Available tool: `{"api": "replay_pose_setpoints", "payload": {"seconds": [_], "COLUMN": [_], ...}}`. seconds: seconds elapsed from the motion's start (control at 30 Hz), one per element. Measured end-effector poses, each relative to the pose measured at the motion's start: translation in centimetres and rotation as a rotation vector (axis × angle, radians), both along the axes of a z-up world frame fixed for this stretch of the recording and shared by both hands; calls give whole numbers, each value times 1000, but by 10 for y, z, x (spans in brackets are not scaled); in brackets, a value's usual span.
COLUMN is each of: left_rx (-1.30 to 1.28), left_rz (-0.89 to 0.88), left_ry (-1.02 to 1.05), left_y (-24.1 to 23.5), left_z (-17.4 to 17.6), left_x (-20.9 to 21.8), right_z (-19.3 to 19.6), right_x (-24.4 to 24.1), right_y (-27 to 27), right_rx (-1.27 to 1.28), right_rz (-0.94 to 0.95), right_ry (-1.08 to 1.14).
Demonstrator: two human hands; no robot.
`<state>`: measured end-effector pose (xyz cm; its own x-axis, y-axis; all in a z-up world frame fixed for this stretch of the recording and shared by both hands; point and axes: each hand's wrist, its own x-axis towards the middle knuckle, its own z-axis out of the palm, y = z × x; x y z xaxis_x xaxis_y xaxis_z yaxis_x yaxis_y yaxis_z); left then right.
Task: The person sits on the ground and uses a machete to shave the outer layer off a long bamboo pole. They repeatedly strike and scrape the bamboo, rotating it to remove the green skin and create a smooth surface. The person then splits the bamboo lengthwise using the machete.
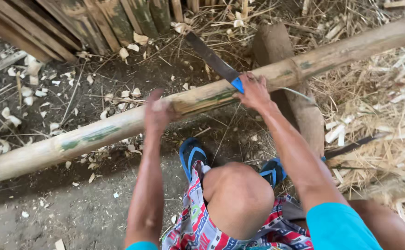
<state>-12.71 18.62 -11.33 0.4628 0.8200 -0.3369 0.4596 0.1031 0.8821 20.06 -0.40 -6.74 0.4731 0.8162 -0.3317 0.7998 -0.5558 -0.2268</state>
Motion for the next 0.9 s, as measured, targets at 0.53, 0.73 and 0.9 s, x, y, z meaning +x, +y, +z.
{"api": "replay_pose_setpoints", "payload": {"seconds": [0.53, 0.73, 0.9], "left_rx": [356, 262, -7], "left_rz": [-794, -1130, -1218], "left_ry": [538, 569, 448], "left_y": [-33, -32, -55], "left_z": [45, 29, -9], "left_x": [125, 153, 152], "right_z": [8, -3, -3], "right_x": [-16, -14, -44], "right_y": [-133, -178, -177], "right_rx": [437, 366, 408], "right_rz": [-592, -708, -857], "right_ry": [-169, -125, 108]}}
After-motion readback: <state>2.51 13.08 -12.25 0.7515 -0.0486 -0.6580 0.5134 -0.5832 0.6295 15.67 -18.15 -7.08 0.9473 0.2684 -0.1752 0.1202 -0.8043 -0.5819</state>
